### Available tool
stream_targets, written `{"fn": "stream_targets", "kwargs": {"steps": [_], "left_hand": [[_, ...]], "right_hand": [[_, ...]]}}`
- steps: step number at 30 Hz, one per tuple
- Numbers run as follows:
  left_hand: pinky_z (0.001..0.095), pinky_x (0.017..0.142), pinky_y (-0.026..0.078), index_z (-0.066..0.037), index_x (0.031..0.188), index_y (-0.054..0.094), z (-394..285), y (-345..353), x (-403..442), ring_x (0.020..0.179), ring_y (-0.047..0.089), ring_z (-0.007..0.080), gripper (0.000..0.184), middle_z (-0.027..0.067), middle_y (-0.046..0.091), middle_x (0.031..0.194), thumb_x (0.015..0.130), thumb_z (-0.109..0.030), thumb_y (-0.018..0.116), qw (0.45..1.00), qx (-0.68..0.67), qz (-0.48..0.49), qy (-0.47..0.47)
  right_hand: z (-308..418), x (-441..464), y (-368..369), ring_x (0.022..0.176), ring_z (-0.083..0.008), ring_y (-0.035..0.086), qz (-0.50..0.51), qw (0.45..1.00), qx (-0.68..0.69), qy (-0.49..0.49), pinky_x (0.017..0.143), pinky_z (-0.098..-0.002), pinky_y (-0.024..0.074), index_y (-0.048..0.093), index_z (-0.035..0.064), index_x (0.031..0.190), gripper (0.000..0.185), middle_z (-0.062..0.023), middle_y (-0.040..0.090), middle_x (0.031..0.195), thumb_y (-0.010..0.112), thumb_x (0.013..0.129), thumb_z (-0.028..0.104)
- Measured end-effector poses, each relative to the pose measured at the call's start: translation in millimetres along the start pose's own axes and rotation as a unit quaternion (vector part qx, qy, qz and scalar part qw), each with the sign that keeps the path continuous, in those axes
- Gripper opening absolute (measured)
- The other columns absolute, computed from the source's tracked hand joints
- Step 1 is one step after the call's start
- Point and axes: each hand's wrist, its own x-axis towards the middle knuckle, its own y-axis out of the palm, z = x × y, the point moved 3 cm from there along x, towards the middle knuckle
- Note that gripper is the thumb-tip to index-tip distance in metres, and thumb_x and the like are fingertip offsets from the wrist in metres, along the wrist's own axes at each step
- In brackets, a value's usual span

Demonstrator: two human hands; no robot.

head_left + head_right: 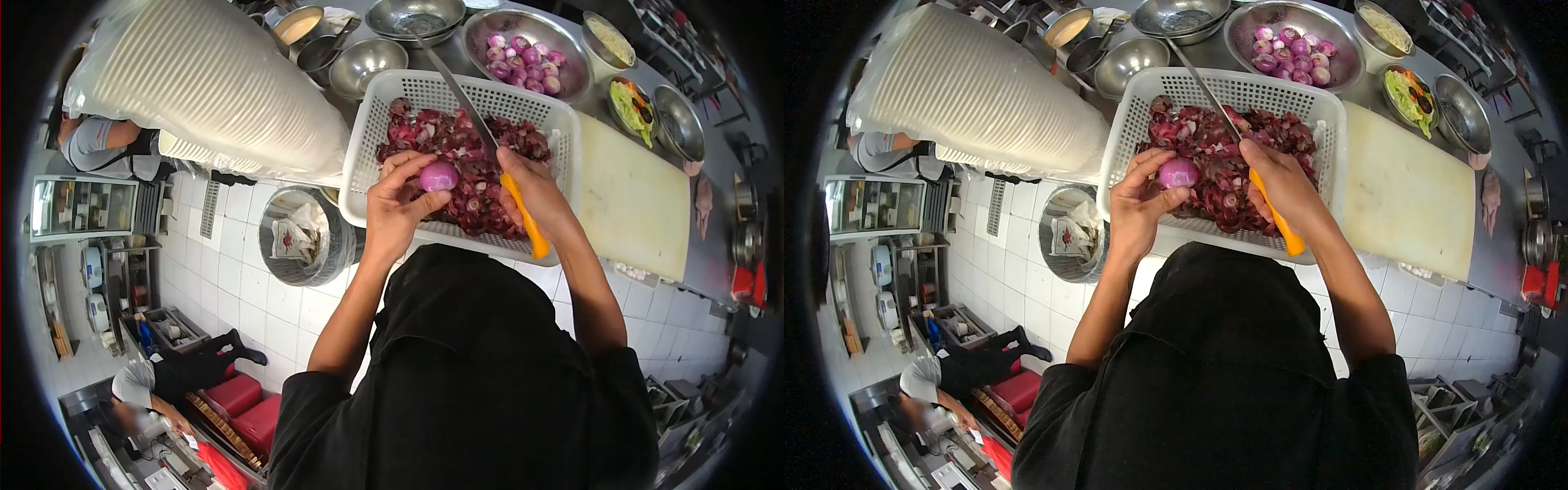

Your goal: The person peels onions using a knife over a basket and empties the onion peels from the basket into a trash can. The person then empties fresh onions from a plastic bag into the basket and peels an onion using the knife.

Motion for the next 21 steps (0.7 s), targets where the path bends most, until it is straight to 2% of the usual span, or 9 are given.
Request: {"fn": "stream_targets", "kwargs": {"steps": [1, 4, 7, 10, 13, 14, 17, 18, 21], "left_hand": [[0.0262, 0.084, 0.056, 0.002, 0.121, 0.061, 3, -2, 0, 0.099, 0.064, 0.0141, 0.043, 0.0078, 0.06, 0.124, 0.08, 0.009, 0.073, 0.999, -0.009, -0.012, -0.034], [0.0252, 0.082, 0.055, 0.003, 0.12, 0.06, 6, -3, 1, 0.095, 0.065, 0.0135, 0.041, 0.0083, 0.066, 0.113, 0.082, 0.008, 0.072, 0.994, -0.051, -0.034, -0.087], [0.0244, 0.08, 0.054, 0.004, 0.118, 0.059, 3, 1, 4, 0.092, 0.065, 0.0127, 0.037, 0.0084, 0.069, 0.102, 0.083, 0.007, 0.071, 0.992, -0.058, -0.047, -0.098], [0.0243, 0.079, 0.054, 0.005, 0.115, 0.059, -5, 6, 6, 0.09, 0.065, 0.0121, 0.034, 0.0089, 0.069, 0.1, 0.083, 0.007, 0.071, 0.995, -0.028, -0.052, -0.079], [0.024, 0.077, 0.054, 0.005, 0.113, 0.059, -10, 13, 8, 0.087, 0.065, 0.0112, 0.032, 0.0082, 0.069, 0.098, 0.083, 0.007, 0.069, 0.997, -0.017, -0.054, -0.058], [0.0238, 0.076, 0.054, 0.006, 0.113, 0.059, -11, 15, 9, 0.086, 0.065, 0.0108, 0.032, 0.0077, 0.069, 0.097, 0.082, 0.008, 0.069, 0.997, -0.017, -0.055, -0.053], [0.0234, 0.072, 0.053, 0.005, 0.11, 0.06, -13, 20, 10, 0.082, 0.064, 0.0094, 0.032, 0.0058, 0.069, 0.093, 0.079, 0.007, 0.07, 0.999, -0.004, -0.049, -0.023], [0.0234, 0.071, 0.052, 0.004, 0.109, 0.06, -15, 20, 9, 0.082, 0.063, 0.0091, 0.032, 0.0053, 0.068, 0.093, 0.079, 0.007, 0.07, 0.998, 0.029, -0.049, -0.021], [0.0233, 0.07, 0.051, 0.002, 0.105, 0.061, -19, 22, 8, 0.08, 0.063, 0.0084, 0.031, 0.0039, 0.068, 0.09, 0.077, 0.005, 0.072, 0.995, 0.084, -0.052, -0.011]], "right_hand": [[0, -2, 1, 0.044, -0.0085, 0.044, -0.008, 1.0, -0.002, -0.003, 0.041, -0.0251, 0.035, 0.063, 0.0078, 0.125, 0.051, -0.0001, 0.047, 0.057, 0.05, 0.099, 0.05], [-3, -3, 4, 0.046, -0.0083, 0.045, 0.037, 0.997, -0.038, -0.048, 0.042, -0.0247, 0.0363, 0.044, 0.0075, 0.146, 0.065, -0.001, 0.049, 0.061, 0.051, 0.099, 0.051], [2, -9, 7, 0.049, -0.0065, 0.046, -0.003, 0.997, -0.067, -0.036, 0.043, -0.0242, 0.0355, 0.052, 0.0104, 0.142, 0.053, 0.0005, 0.05, 0.063, 0.051, 0.101, 0.044], [2, -10, 8, 0.053, -0.01, 0.051, 0.005, 0.994, -0.086, -0.06, 0.05, -0.0275, 0.041, 0.052, 0.0054, 0.14, 0.054, -0.0024, 0.055, 0.066, 0.052, 0.1, 0.042], [-2, -19, 20, 0.058, -0.015, 0.057, -0.036, 0.966, -0.139, -0.217, 0.058, -0.0319, 0.0452, 0.053, 0.0006, 0.136, 0.055, -0.0077, 0.059, 0.067, 0.054, 0.099, 0.041], [-1, -25, 22, 0.063, -0.0215, 0.061, -0.031, 0.956, -0.167, -0.24, 0.065, -0.036, 0.0472, 0.052, -0.0006, 0.136, 0.054, -0.0139, 0.06, 0.069, 0.056, 0.098, 0.038], [19, -48, 32, 0.064, -0.0246, 0.062, -0.004, 0.937, -0.237, -0.256, 0.065, -0.0361, 0.0469, 0.049, -0.0002, 0.138, 0.054, -0.0162, 0.059, 0.069, 0.057, 0.097, 0.035], [17, -48, 34, 0.064, -0.0283, 0.062, 0.001, 0.932, -0.235, -0.276, 0.065, -0.0371, 0.0471, 0.046, -0.0005, 0.14, 0.057, -0.0177, 0.059, 0.069, 0.058, 0.096, 0.034], [19, -50, 36, 0.063, -0.0302, 0.062, -0.002, 0.926, -0.221, -0.306, 0.063, -0.0371, 0.0469, 0.046, -0.0012, 0.14, 0.057, -0.0189, 0.059, 0.069, 0.058, 0.096, 0.034]]}}
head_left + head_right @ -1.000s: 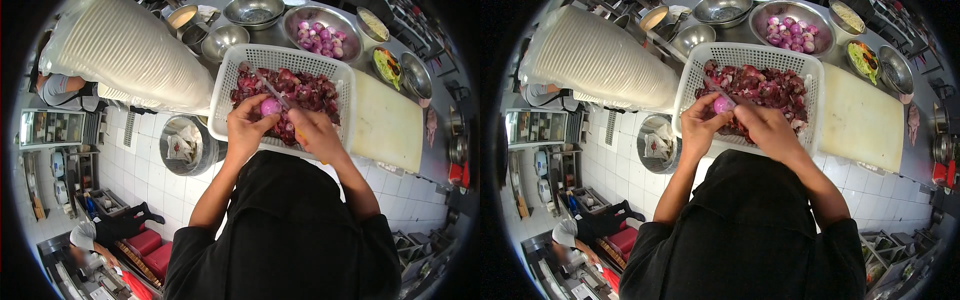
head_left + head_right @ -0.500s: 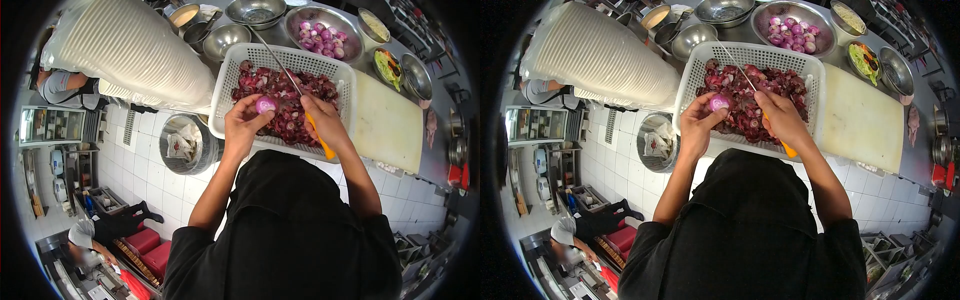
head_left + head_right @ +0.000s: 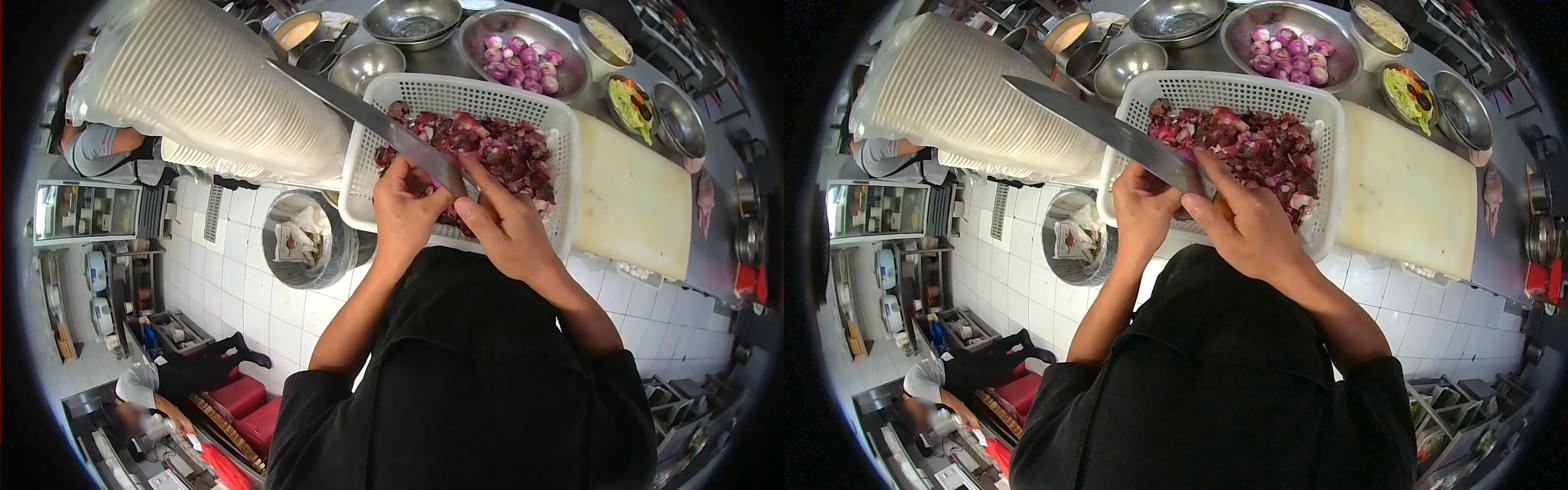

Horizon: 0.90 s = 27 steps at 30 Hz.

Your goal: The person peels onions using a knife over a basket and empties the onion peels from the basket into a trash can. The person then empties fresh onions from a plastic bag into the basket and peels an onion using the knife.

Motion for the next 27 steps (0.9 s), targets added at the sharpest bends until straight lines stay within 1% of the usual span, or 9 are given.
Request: {"fn": "stream_targets", "kwargs": {"steps": [5, 11, 14, 17, 19, 20, 22, 23, 27], "left_hand": [[0.0235, 0.071, 0.051, 0.001, 0.102, 0.062, -5, 4, -2, 0.079, 0.062, 0.0081, 0.028, 0.0033, 0.068, 0.089, 0.076, 0.004, 0.073, 0.999, -0.029, -0.013, 0.011], [0.0249, 0.074, 0.053, 0.003, 0.106, 0.06, 10, -3, -4, 0.082, 0.065, 0.0105, 0.031, 0.0044, 0.069, 0.091, 0.077, 0.005, 0.072, 0.999, 0.039, -0.015, 0.007], [0.0264, 0.079, 0.055, 0.004, 0.107, 0.06, 9, 0, -7, 0.089, 0.067, 0.0136, 0.032, 0.0068, 0.069, 0.097, 0.078, 0.009, 0.071, 0.998, -0.06, -0.016, -0.018], [0.0276, 0.084, 0.055, 0.004, 0.113, 0.058, 15, -2, -10, 0.099, 0.066, 0.0164, 0.036, 0.0102, 0.067, 0.107, 0.08, 0.014, 0.068, 0.996, -0.093, 0.0, -0.008], [0.0284, 0.086, 0.055, 0.004, 0.117, 0.056, 12, -2, -12, 0.105, 0.063, 0.017, 0.039, 0.0117, 0.065, 0.113, 0.081, 0.015, 0.068, 0.99, -0.135, 0.012, 0.029], [0.0288, 0.087, 0.055, 0.004, 0.118, 0.056, 10, -3, -14, 0.108, 0.062, 0.0173, 0.04, 0.0124, 0.064, 0.116, 0.081, 0.015, 0.067, 0.987, -0.155, 0.017, 0.046], [0.029, 0.088, 0.055, 0.004, 0.122, 0.054, 16, -9, -12, 0.109, 0.062, 0.0176, 0.043, 0.013, 0.064, 0.117, 0.082, 0.015, 0.067, 0.98, -0.2, 0.026, 0.001], [0.0292, 0.089, 0.055, 0.004, 0.123, 0.054, 18, -11, -9, 0.11, 0.062, 0.0178, 0.044, 0.0134, 0.064, 0.118, 0.082, 0.015, 0.067, 0.974, -0.223, 0.029, -0.018], [0.0281, 0.089, 0.054, 0.005, 0.125, 0.053, 21, -11, -4, 0.106, 0.063, 0.0179, 0.046, 0.0131, 0.064, 0.118, 0.083, 0.013, 0.067, 0.946, -0.316, -0.002, -0.073]], "right_hand": [[1, 0, 0, 0.061, -0.0327, 0.062, -0.005, 1.0, -0.007, -0.02, 0.062, -0.0375, 0.047, 0.046, -0.0026, 0.139, 0.057, -0.0209, 0.058, 0.068, 0.058, 0.097, 0.033], [-9, 2, 4, 0.061, -0.0338, 0.063, -0.027, 0.998, -0.029, -0.047, 0.06, -0.0379, 0.0476, 0.05, -0.0025, 0.136, 0.052, -0.0204, 0.058, 0.065, 0.055, 0.098, 0.032], [-16, 4, 6, 0.061, -0.0317, 0.064, -0.042, 0.998, -0.001, -0.053, 0.061, -0.0375, 0.0483, 0.055, -0.001, 0.132, 0.049, -0.0204, 0.06, 0.068, 0.055, 0.098, 0.034], [-25, 9, 1, 0.059, -0.0252, 0.063, -0.018, 0.996, 0.073, 0.038, 0.06, -0.0351, 0.0478, 0.059, -0.0002, 0.128, 0.05, -0.0161, 0.064, 0.07, 0.054, 0.099, 0.04], [-39, 18, -8, 0.053, -0.0136, 0.055, 0.045, 0.969, 0.138, 0.201, 0.052, -0.0296, 0.0433, 0.059, 0.003, 0.131, 0.054, -0.0056, 0.06, 0.067, 0.051, 0.099, 0.046], [-48, 20, -12, 0.051, -0.0115, 0.052, 0.046, 0.958, 0.163, 0.232, 0.049, -0.0275, 0.0409, 0.058, 0.0037, 0.117, 0.047, -0.0038, 0.056, 0.065, 0.051, 0.1, 0.047], [-58, 24, -14, 0.047, -0.0071, 0.046, 0.05, 0.932, 0.213, 0.288, 0.043, -0.0235, 0.0362, 0.056, 0.0052, 0.089, 0.045, -0.0002, 0.049, 0.061, 0.05, 0.1, 0.049], [-59, 24, -17, 0.047, -0.0075, 0.045, 0.053, 0.927, 0.193, 0.318, 0.044, -0.0235, 0.037, 0.062, 0.0036, 0.11, 0.047, 0.0004, 0.047, 0.06, 0.05, 0.1, 0.048], [-48, 20, -15, 0.05, -0.0067, 0.045, 0.024, 0.949, 0.165, 0.266, 0.044, -0.0232, 0.0374, 0.051, 0.0106, 0.141, 0.051, 0.0017, 0.046, 0.061, 0.048, 0.102, 0.043]]}}
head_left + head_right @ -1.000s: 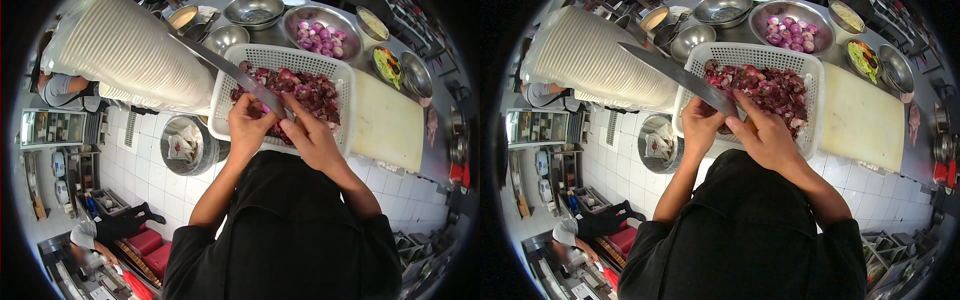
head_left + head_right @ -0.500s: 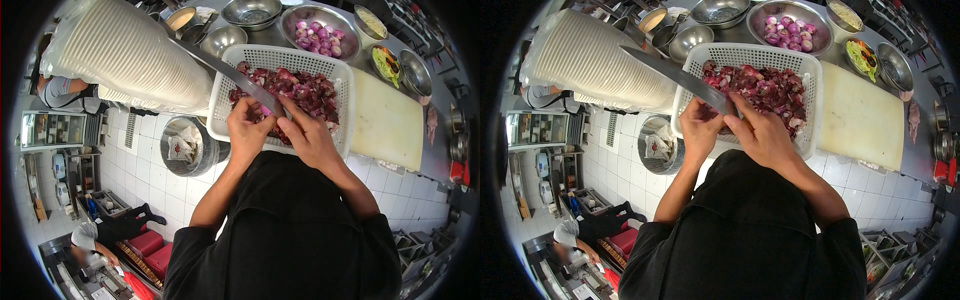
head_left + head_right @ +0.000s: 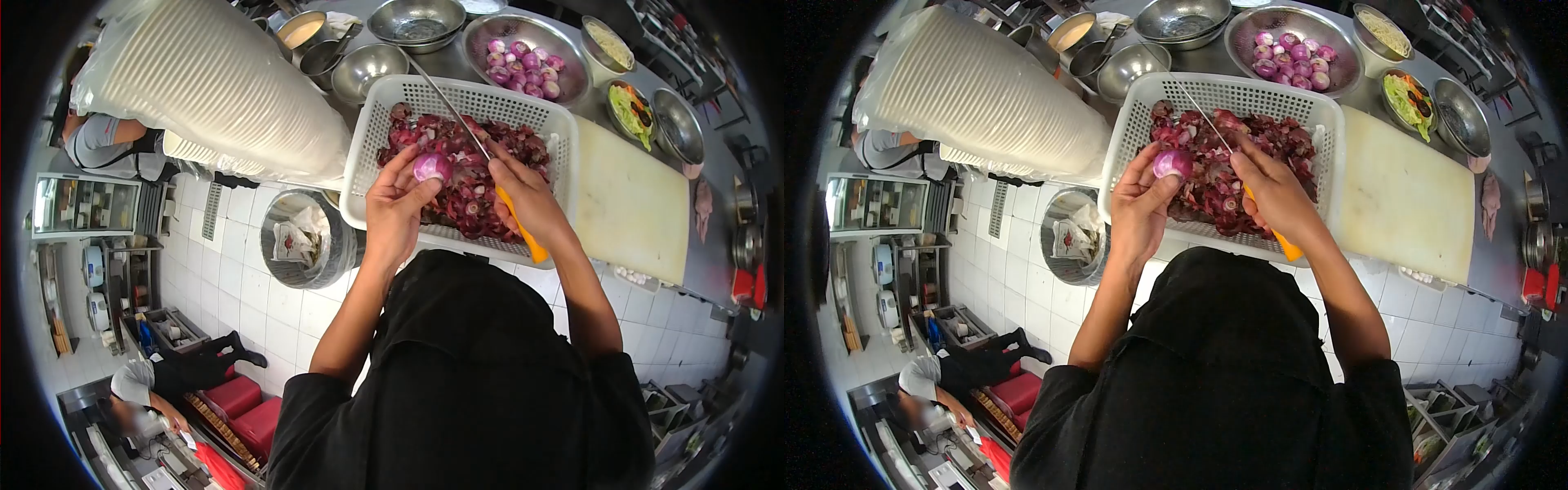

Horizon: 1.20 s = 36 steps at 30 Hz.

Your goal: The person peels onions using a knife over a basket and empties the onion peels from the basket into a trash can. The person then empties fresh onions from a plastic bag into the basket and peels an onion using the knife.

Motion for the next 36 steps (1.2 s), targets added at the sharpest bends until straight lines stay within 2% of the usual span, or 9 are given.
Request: {"fn": "stream_targets", "kwargs": {"steps": [2, 7, 11, 12, 24, 27, 30, 33, 36], "left_hand": [[0.0274, 0.089, 0.054, 0.005, 0.126, 0.053, 2, 0, 1, 0.104, 0.064, 0.0175, 0.046, 0.0127, 0.065, 0.116, 0.083, 0.013, 0.067, 1.0, -0.006, -0.01, -0.019], [0.0251, 0.081, 0.055, 0.004, 0.121, 0.056, 3, 3, 4, 0.095, 0.065, 0.0139, 0.039, 0.0105, 0.067, 0.11, 0.084, 0.012, 0.066, 0.998, 0.063, -0.01, 0.009], [0.0224, 0.07, 0.054, 0.001, 0.114, 0.057, 1, 6, 6, 0.087, 0.066, 0.0115, 0.034, 0.0082, 0.068, 0.102, 0.082, 0.012, 0.065, 0.994, 0.109, -0.012, 0.027], [0.0223, 0.069, 0.053, 0.001, 0.113, 0.057, -1, 8, 6, 0.086, 0.066, 0.0113, 0.034, 0.0076, 0.068, 0.101, 0.082, 0.012, 0.065, 0.992, 0.121, -0.011, 0.028], [0.0229, 0.069, 0.053, 0.001, 0.109, 0.057, -10, 16, -1, 0.084, 0.065, 0.0107, 0.032, 0.0079, 0.068, 0.097, 0.081, 0.014, 0.064, 0.983, 0.177, -0.023, 0.054], [0.0238, 0.075, 0.055, 0.002, 0.111, 0.057, -7, 12, -1, 0.088, 0.066, 0.0124, 0.033, 0.0102, 0.068, 0.101, 0.081, 0.015, 0.064, 0.983, 0.175, -0.024, 0.053], [0.0261, 0.081, 0.055, 0.003, 0.114, 0.057, -4, 5, -4, 0.093, 0.066, 0.0153, 0.036, 0.0124, 0.068, 0.107, 0.082, 0.017, 0.063, 0.992, 0.12, -0.007, 0.049], [0.0301, 0.087, 0.055, 0.002, 0.119, 0.056, 1, -6, -9, 0.1, 0.066, 0.0184, 0.038, 0.0136, 0.066, 0.113, 0.084, 0.017, 0.061, 0.999, 0.0, 0.025, 0.027], [0.0347, 0.093, 0.054, 0.001, 0.123, 0.055, -2, -11, -3, 0.104, 0.065, 0.0205, 0.039, 0.0137, 0.065, 0.117, 0.087, 0.015, 0.058, 0.999, -0.05, 0.013, -0.01]], "right_hand": [[5, -5, 5, 0.051, -0.0063, 0.045, 0.014, 0.999, -0.011, -0.047, 0.044, -0.0232, 0.0373, 0.042, 0.0151, 0.149, 0.053, 0.003, 0.046, 0.062, 0.048, 0.103, 0.04], [7, -16, 19, 0.056, -0.0142, 0.056, -0.018, 0.984, -0.057, -0.167, 0.058, -0.0297, 0.0463, 0.046, 0.0091, 0.144, 0.055, -0.0093, 0.058, 0.067, 0.055, 0.099, 0.039], [27, -36, 30, 0.062, -0.0251, 0.063, -0.011, 0.965, -0.169, -0.199, 0.063, -0.0374, 0.0485, 0.048, 0.002, 0.14, 0.057, -0.0177, 0.06, 0.069, 0.06, 0.095, 0.036], [30, -37, 33, 0.063, -0.0321, 0.065, -0.034, 0.946, -0.191, -0.26, 0.063, -0.0387, 0.0488, 0.047, -0.0017, 0.139, 0.059, -0.0198, 0.061, 0.07, 0.06, 0.095, 0.035], [29, -34, 40, 0.06, -0.0368, 0.064, -0.049, 0.937, -0.19, -0.289, 0.06, -0.0397, 0.0492, 0.053, -0.0023, 0.134, 0.052, -0.0231, 0.059, 0.065, 0.059, 0.095, 0.032], [22, -27, 43, 0.052, -0.0296, 0.061, -0.094, 0.923, -0.149, -0.342, 0.054, -0.0361, 0.0457, 0.061, -0.0018, 0.122, 0.046, -0.0169, 0.059, 0.058, 0.057, 0.097, 0.037], [14, -16, 28, 0.045, -0.0189, 0.053, 0.055, 0.995, 0.009, -0.08, 0.046, -0.032, 0.0394, 0.065, 0.0008, 0.107, 0.046, -0.008, 0.054, 0.054, 0.054, 0.099, 0.044], [1, 10, 9, 0.044, -0.0107, 0.046, 0.033, 0.997, 0.049, 0.041, 0.042, -0.0281, 0.0342, 0.063, 0.0042, 0.097, 0.048, -0.0015, 0.048, 0.054, 0.05, 0.099, 0.05], [-14, 22, 4, 0.046, -0.0104, 0.047, 0.033, 0.995, 0.051, 0.074, 0.041, -0.027, 0.0357, 0.06, 0.0054, 0.126, 0.053, -0.0022, 0.049, 0.059, 0.051, 0.099, 0.05]]}}
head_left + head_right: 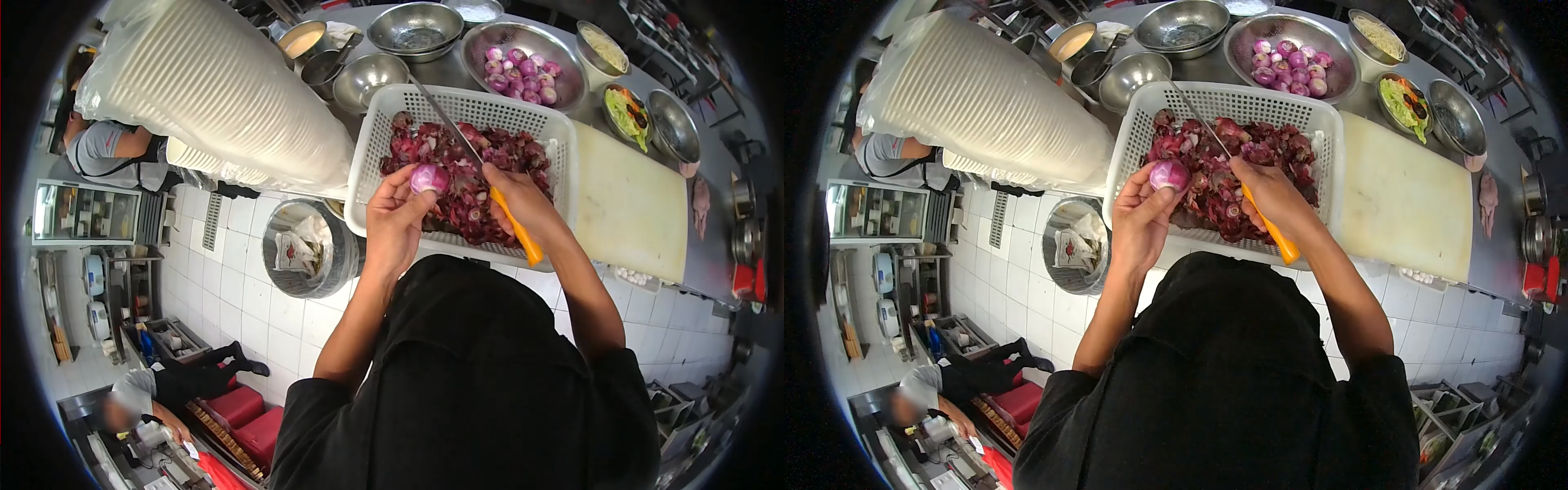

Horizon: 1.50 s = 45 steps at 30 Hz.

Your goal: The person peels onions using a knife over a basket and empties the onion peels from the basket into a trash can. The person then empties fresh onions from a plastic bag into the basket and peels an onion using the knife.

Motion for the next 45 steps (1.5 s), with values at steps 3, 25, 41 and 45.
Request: {"fn": "stream_targets", "kwargs": {"steps": [3, 25, 41, 45], "left_hand": [[0.0383, 0.097, 0.054, 0.001, 0.125, 0.054, 1, -3, 1, 0.105, 0.065, 0.0214, 0.038, 0.0138, 0.064, 0.119, 0.09, 0.012, 0.056, 1.0, -0.023, -0.012, -0.016], [0.0229, 0.069, 0.051, 0.0, 0.111, 0.057, 3, 23, 4, 0.085, 0.064, 0.0112, 0.027, 0.0075, 0.066, 0.103, 0.086, 0.011, 0.058, 0.995, 0.085, -0.055, 0.016], [0.0435, 0.105, 0.049, 0.005, 0.128, 0.05, 6, -8, 4, 0.119, 0.06, 0.031, 0.035, 0.0173, 0.061, 0.124, 0.093, 0.002, 0.052, 0.995, -0.065, 0.004, -0.073], [0.0414, 0.109, 0.045, 0.006, 0.126, 0.049, 9, -5, 10, 0.12, 0.058, 0.0308, 0.034, 0.017, 0.061, 0.123, 0.093, 0.0, 0.053, 0.992, -0.083, -0.007, -0.091]], "right_hand": [[3, -12, 7, 0.048, -0.0095, 0.047, -0.008, 0.999, -0.018, -0.031, 0.042, -0.026, 0.0368, 0.051, 0.0083, 0.14, 0.057, -0.0011, 0.049, 0.062, 0.051, 0.099, 0.048], [26, -48, 49, 0.062, -0.0371, 0.066, -0.092, 0.878, -0.264, -0.389, 0.056, -0.0412, 0.0487, 0.047, -0.0047, 0.137, 0.061, -0.0226, 0.063, 0.07, 0.061, 0.094, 0.036], [5, -6, 2, 0.042, -0.0104, 0.045, -0.015, 0.999, 0.04, -0.004, 0.04, -0.0252, 0.0361, 0.059, 0.0027, 0.114, 0.056, -0.0006, 0.049, 0.058, 0.05, 0.097, 0.055], [3, -14, 14, 0.046, -0.0087, 0.045, -0.015, 0.998, 0.007, -0.052, 0.042, -0.0244, 0.0368, 0.05, 0.0054, 0.14, 0.064, 0.0001, 0.048, 0.061, 0.05, 0.098, 0.053]]}}
